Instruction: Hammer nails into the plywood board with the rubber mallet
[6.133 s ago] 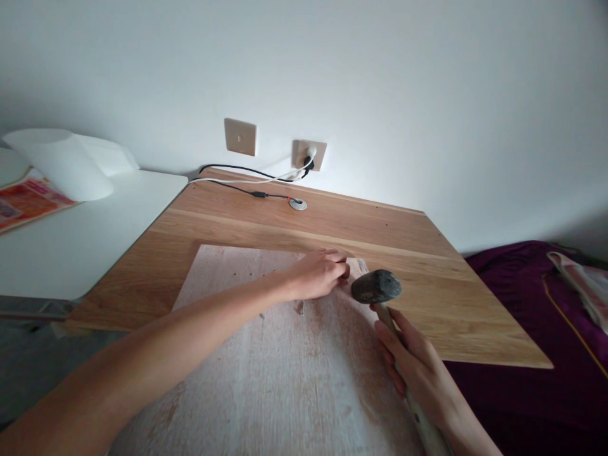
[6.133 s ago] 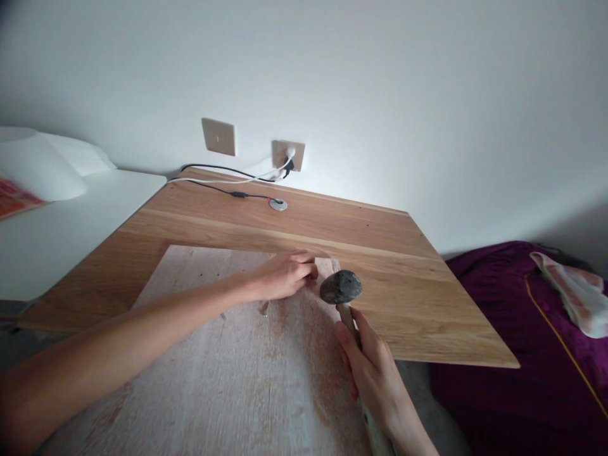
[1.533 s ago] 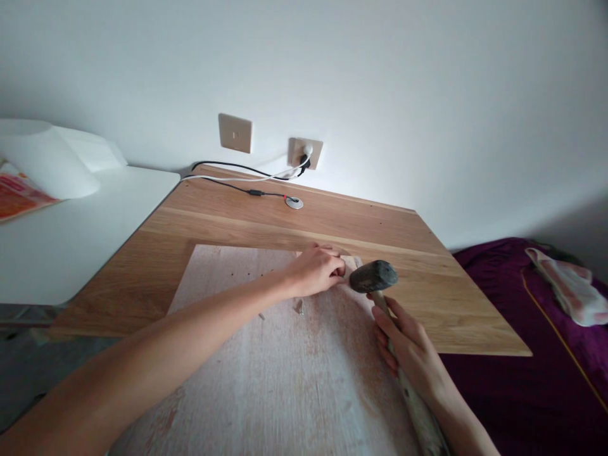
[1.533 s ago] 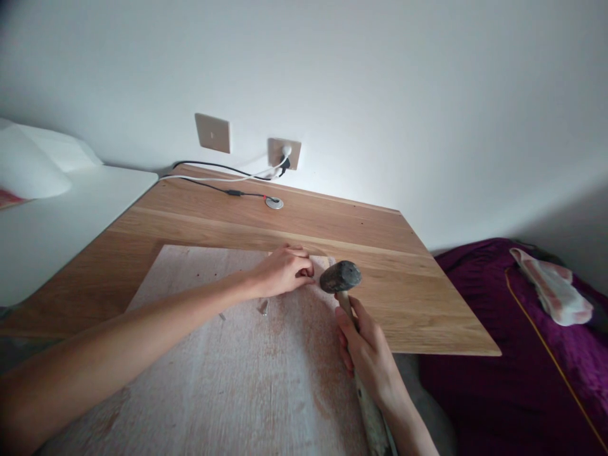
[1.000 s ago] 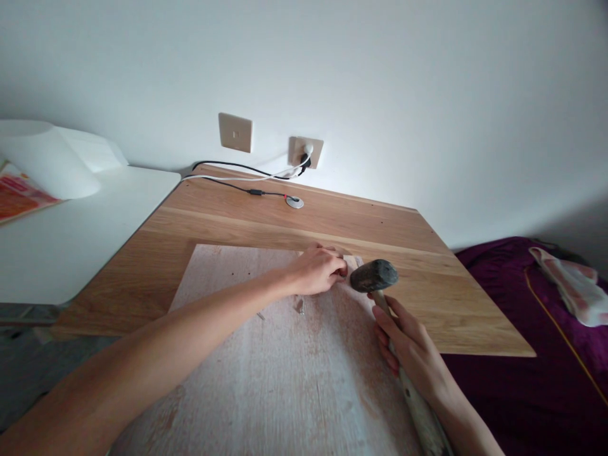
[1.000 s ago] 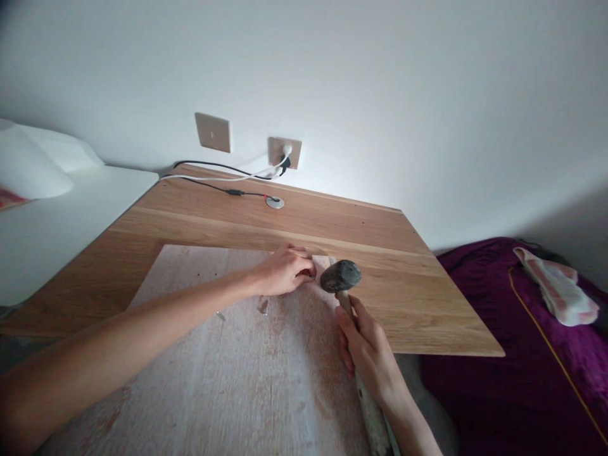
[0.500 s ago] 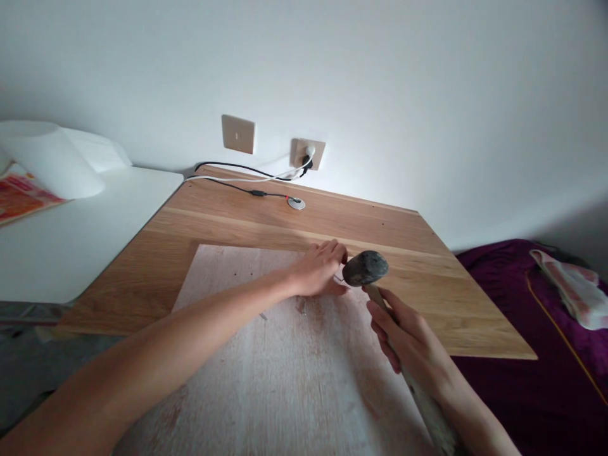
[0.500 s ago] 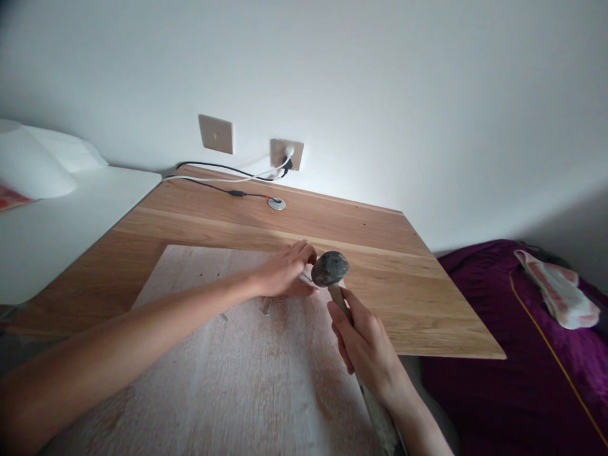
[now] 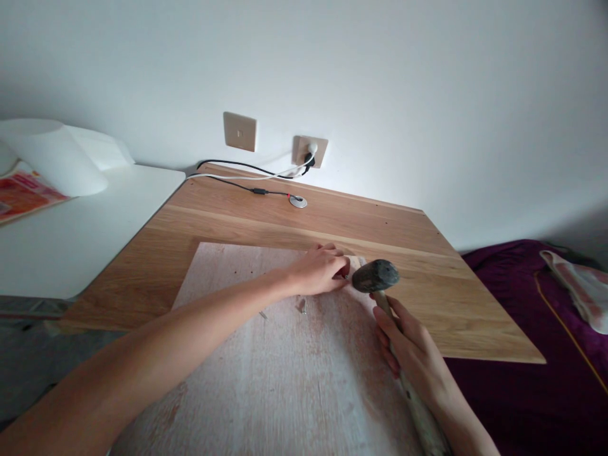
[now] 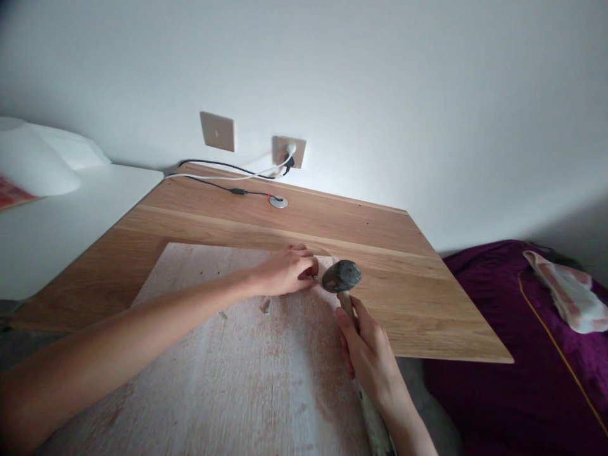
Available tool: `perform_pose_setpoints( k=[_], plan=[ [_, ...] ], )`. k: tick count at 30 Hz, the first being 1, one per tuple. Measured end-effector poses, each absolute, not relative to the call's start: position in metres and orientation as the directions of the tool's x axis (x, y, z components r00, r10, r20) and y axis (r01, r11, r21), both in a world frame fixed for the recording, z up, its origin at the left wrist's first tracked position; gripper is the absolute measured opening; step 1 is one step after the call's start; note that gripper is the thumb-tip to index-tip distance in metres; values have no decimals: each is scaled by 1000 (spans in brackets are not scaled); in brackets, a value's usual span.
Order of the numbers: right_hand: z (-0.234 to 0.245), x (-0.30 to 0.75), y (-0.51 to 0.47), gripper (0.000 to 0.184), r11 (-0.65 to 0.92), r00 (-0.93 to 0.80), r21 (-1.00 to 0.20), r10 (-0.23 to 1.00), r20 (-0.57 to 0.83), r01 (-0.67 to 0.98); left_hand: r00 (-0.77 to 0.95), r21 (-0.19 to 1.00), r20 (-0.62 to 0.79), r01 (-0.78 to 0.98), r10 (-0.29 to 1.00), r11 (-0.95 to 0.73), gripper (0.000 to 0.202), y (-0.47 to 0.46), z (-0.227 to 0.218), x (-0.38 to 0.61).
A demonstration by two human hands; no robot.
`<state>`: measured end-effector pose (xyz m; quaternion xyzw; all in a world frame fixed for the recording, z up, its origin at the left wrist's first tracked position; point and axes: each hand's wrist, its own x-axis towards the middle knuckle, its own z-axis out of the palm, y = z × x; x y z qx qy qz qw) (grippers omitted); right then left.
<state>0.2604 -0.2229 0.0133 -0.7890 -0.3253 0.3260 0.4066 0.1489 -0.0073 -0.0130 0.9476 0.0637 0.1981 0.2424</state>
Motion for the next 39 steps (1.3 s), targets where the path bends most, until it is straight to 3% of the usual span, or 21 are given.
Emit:
perform_pose_setpoints(
  k=[17,21,26,30,39],
  plan=[
    [11,266,-225,64,-446,529,-854,809,-257,267,909,482,372,-15,189,-876,16,-5,-16,152],
    [27,262,-225,60,-413,520,-871,822,-230,267,906,515,364,-2,216,-857,6,-6,-13,148],
    [46,254,-219,53,-379,520,-873,835,-181,306,896,561,362,12,258,-828,51,-6,-11,145],
    [37,255,-217,52,-395,453,-858,863,-223,330,871,547,430,-42,237,-836,55,-7,-14,145],
    [21,258,-224,61,-414,552,-885,799,-240,213,874,547,416,-20,251,-837,70,-8,-16,148]
  ],
)
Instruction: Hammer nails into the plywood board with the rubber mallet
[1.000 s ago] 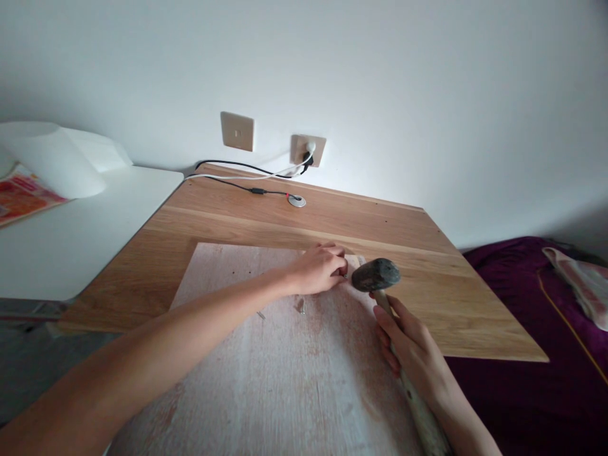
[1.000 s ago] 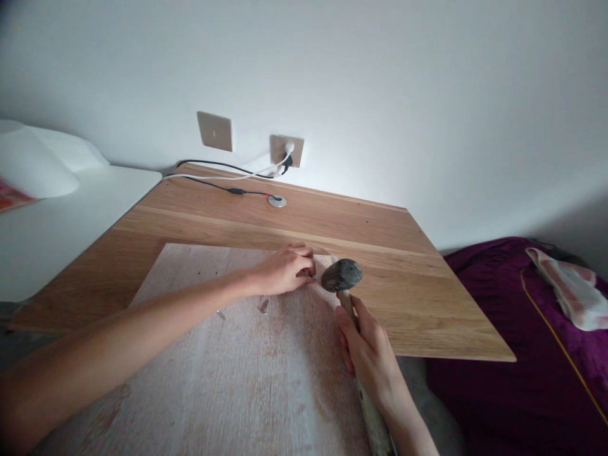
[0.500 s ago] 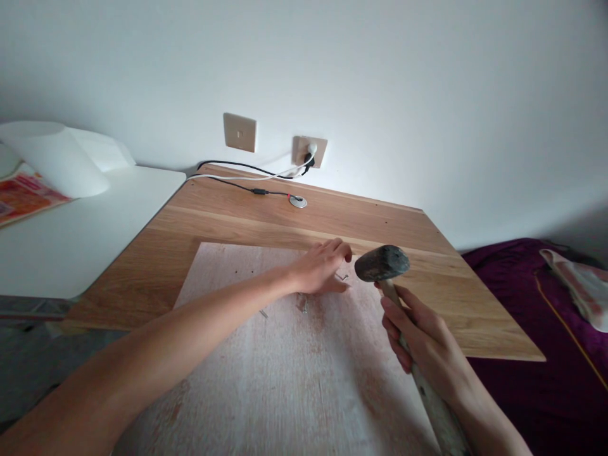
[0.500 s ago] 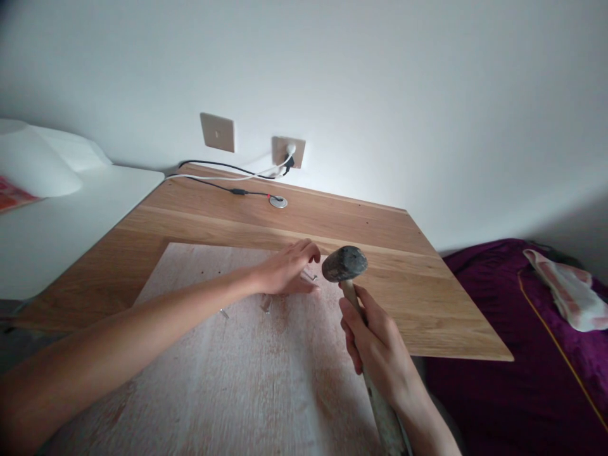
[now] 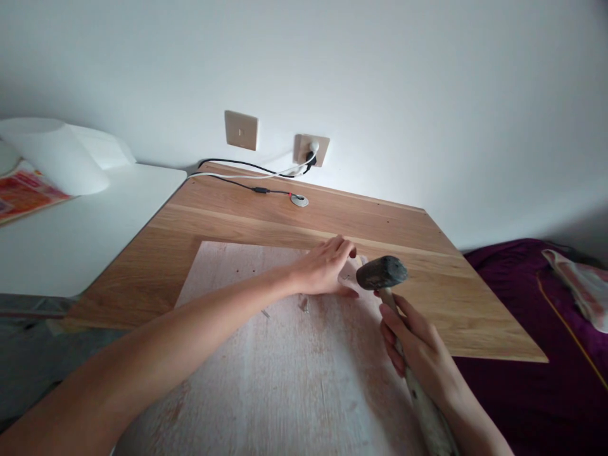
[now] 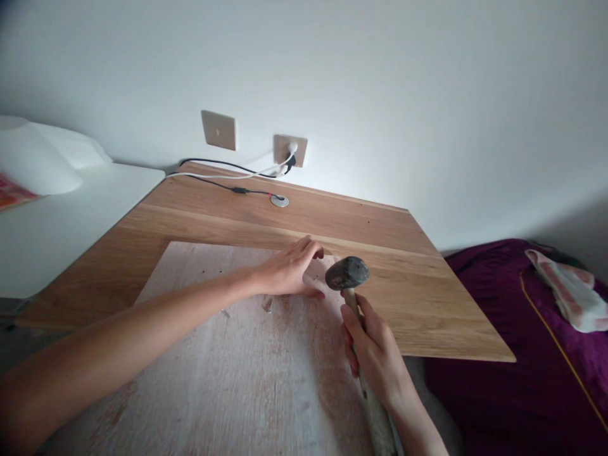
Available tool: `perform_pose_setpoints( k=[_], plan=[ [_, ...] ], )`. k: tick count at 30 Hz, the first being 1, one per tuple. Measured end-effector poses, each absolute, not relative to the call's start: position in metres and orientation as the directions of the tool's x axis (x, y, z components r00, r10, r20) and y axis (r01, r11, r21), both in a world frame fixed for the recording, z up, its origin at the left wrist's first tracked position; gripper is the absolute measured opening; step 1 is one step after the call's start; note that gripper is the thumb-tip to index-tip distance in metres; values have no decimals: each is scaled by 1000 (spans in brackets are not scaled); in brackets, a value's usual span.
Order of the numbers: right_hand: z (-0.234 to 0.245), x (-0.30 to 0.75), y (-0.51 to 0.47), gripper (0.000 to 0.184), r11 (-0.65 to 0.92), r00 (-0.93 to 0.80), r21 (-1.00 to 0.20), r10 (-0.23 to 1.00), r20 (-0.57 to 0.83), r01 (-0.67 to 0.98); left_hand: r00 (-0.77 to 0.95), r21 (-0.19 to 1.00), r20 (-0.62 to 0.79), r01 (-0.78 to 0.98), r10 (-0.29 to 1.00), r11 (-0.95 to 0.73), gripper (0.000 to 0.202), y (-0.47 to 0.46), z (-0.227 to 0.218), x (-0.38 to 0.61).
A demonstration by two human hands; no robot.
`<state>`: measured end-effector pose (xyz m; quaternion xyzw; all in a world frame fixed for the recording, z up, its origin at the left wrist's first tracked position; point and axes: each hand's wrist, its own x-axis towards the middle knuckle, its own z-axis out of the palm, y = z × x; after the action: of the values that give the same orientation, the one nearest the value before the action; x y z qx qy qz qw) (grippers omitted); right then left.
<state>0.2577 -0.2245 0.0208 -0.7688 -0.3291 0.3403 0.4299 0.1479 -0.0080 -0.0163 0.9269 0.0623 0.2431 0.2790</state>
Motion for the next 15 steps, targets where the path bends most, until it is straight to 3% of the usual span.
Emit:
perform_pose_setpoints(
  k=[8,15],
  plan=[
    [3,260,-225,70,-387,559,-903,797,-227,185,781,657,534,-142,324,-741,30,-13,0,141],
    [12,257,-221,70,-403,548,-901,796,-257,163,622,870,474,-223,624,-439,45,-4,40,130]
  ],
)
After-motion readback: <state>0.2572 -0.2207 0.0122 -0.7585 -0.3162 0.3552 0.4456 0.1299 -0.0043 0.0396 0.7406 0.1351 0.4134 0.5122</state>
